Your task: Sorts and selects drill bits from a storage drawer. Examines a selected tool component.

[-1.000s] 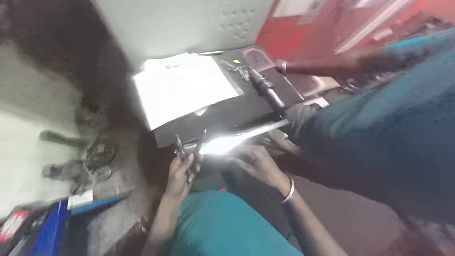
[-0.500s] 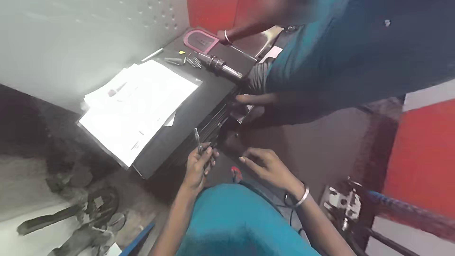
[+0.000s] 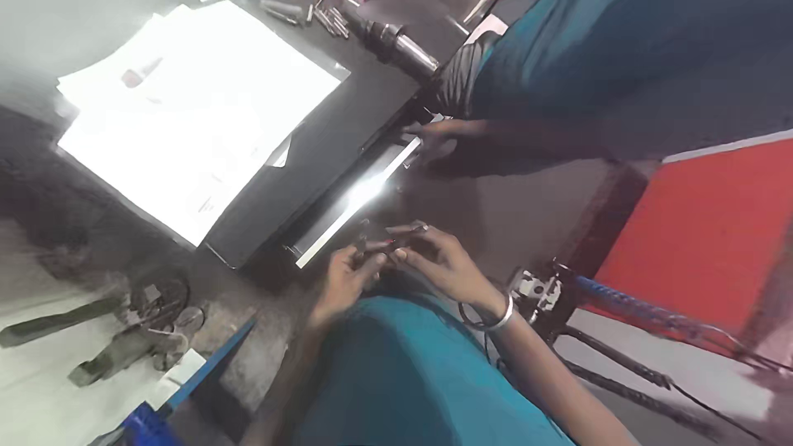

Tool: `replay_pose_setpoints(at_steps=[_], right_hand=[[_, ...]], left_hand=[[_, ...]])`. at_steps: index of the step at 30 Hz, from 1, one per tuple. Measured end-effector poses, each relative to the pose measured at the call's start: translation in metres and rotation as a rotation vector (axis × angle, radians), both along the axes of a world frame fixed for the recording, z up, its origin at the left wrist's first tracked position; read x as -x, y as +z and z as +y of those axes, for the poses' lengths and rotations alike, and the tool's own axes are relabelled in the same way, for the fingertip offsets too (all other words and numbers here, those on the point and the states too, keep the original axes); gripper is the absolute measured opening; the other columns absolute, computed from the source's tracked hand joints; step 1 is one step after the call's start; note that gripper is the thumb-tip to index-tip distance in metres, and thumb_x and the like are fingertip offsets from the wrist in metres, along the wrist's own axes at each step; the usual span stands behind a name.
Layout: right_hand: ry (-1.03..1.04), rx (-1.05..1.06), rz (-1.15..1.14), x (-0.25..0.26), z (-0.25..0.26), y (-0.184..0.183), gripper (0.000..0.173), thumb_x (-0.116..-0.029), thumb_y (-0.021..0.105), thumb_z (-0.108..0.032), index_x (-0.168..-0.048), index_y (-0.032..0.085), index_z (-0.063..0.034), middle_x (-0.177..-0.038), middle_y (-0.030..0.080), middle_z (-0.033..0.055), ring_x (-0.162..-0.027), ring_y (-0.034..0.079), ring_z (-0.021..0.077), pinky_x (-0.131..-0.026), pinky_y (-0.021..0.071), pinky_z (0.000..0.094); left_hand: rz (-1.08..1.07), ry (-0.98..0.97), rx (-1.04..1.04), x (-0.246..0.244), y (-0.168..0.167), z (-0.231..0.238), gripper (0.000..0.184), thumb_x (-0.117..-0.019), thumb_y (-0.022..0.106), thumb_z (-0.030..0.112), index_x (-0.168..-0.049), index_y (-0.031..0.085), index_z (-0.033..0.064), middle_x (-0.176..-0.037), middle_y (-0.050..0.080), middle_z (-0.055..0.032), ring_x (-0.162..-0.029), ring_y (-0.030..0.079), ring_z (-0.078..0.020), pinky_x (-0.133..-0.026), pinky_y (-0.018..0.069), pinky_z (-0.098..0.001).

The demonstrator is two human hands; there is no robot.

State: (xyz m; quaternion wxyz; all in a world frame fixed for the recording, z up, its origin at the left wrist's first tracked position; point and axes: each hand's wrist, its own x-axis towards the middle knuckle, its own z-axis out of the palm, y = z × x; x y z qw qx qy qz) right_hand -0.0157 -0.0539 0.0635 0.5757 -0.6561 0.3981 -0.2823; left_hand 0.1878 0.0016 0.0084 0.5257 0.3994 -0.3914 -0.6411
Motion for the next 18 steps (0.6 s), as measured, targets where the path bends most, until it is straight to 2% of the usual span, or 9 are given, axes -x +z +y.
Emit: replay_pose_setpoints(at_steps=[4,7,9,12,14,16,17,18], right_hand=[[0.021,-0.072,-0.039,0.006,0.008,-0.013,0.022,-0.0995,0.066,-0.012,-0.118,0.071,0.0003,-0.115,0.069,0.0085,-0.099,0.069,0.0106,-0.086,0.061,0.0255],[0.054,-0.091,-0.058,0.018,0.013,-0.021,0.019,-0.1007,0.063,-0.009,-0.115,0.07,0.0017,-0.113,0.071,0.0078,-0.1,0.069,0.0103,-0.088,0.0604,0.0268],[0.037,-0.08,-0.113,0.03,0.015,-0.025,0.019,-0.1028,0.058,-0.008,-0.115,0.068,0.0027,-0.112,0.073,0.0079,-0.103,0.071,0.0138,-0.093,0.0602,0.0325],[-0.026,-0.109,-0.196,0.051,0.01,-0.029,0.02,-0.1082,0.051,-0.019,-0.116,0.063,-0.0044,-0.109,0.075,0.0053,-0.102,0.072,0.0175,-0.092,0.061,0.0371],[-0.058,-0.212,-0.238,0.066,0.003,-0.031,0.025,-0.1105,0.045,-0.033,-0.119,0.057,-0.0127,-0.102,0.073,0.0001,-0.094,0.074,0.0168,-0.088,0.064,0.0388],[-0.08,-0.35,-0.268,0.079,-0.002,-0.037,0.031,-0.1091,0.041,-0.047,-0.116,0.053,-0.0188,-0.087,0.066,-0.0034,-0.074,0.069,0.0138,-0.071,0.0644,0.036],[-0.091,-0.401,-0.247,0.084,-0.003,-0.042,0.035,-0.1082,0.04,-0.051,-0.115,0.05,-0.0188,-0.08,0.06,-0.004,-0.062,0.062,0.011,-0.058,0.0605,0.0318],[-0.093,-0.392,-0.163,0.089,-0.005,-0.048,0.038,-0.1083,0.039,-0.052,-0.117,0.05,-0.0162,-0.078,0.057,-0.0045,-0.057,0.056,0.0069,-0.051,0.0549,0.0255]], left_hand=[[-0.058,0.016,-0.067,0.009,-0.01,0.017,0.021,-0.0945,0.069,0.006,-0.114,0.068,-0.0013,-0.095,0.075,0.0007,-0.074,0.069,-0.0052,-0.065,0.0591,-0.023],[-0.129,0.01,-0.088,0.012,-0.011,0.028,0.025,-0.0951,0.07,0.011,-0.116,0.069,-0.0018,-0.097,0.075,0.0002,-0.076,0.07,-0.0058,-0.069,0.061,-0.0241],[-0.265,0.047,-0.106,0.01,-0.008,0.032,0.02,-0.0973,0.068,0.016,-0.11,0.071,0.0005,-0.09,0.074,0.0027,-0.073,0.069,-0.003,-0.068,0.06,-0.022],[-0.558,0.222,-0.122,-0.01,-0.003,0.032,0.018,-0.1,0.065,0.022,-0.097,0.071,0.0046,-0.075,0.069,0.0032,-0.061,0.062,-0.0017,-0.058,0.0546,-0.0206],[-0.8,0.387,-0.073,-0.032,0.006,0.024,0.023,-0.0998,0.066,0.027,-0.093,0.068,0.0046,-0.07,0.063,0.0028,-0.058,0.057,-0.0004,-0.056,0.0506,-0.0199],[-1.013,0.524,-0.053,-0.059,0.015,0.009,0.035,-0.0999,0.066,0.034,-0.092,0.065,-0.0003,-0.073,0.059,-0.0023,-0.063,0.053,-0.0044,-0.061,0.0483,-0.0251],[-1.119,0.57,-0.042,-0.074,0.017,0.0,0.039,-0.1,0.064,0.038,-0.094,0.065,-0.0013,-0.074,0.059,-0.0044,-0.064,0.053,-0.0066,-0.063,0.0481,-0.0275],[-1.212,0.604,-0.029,-0.086,0.02,-0.009,0.043,-0.1002,0.063,0.04,-0.096,0.065,-0.0031,-0.077,0.06,-0.0087,-0.067,0.055,-0.0118,-0.066,0.0483,-0.0329]])
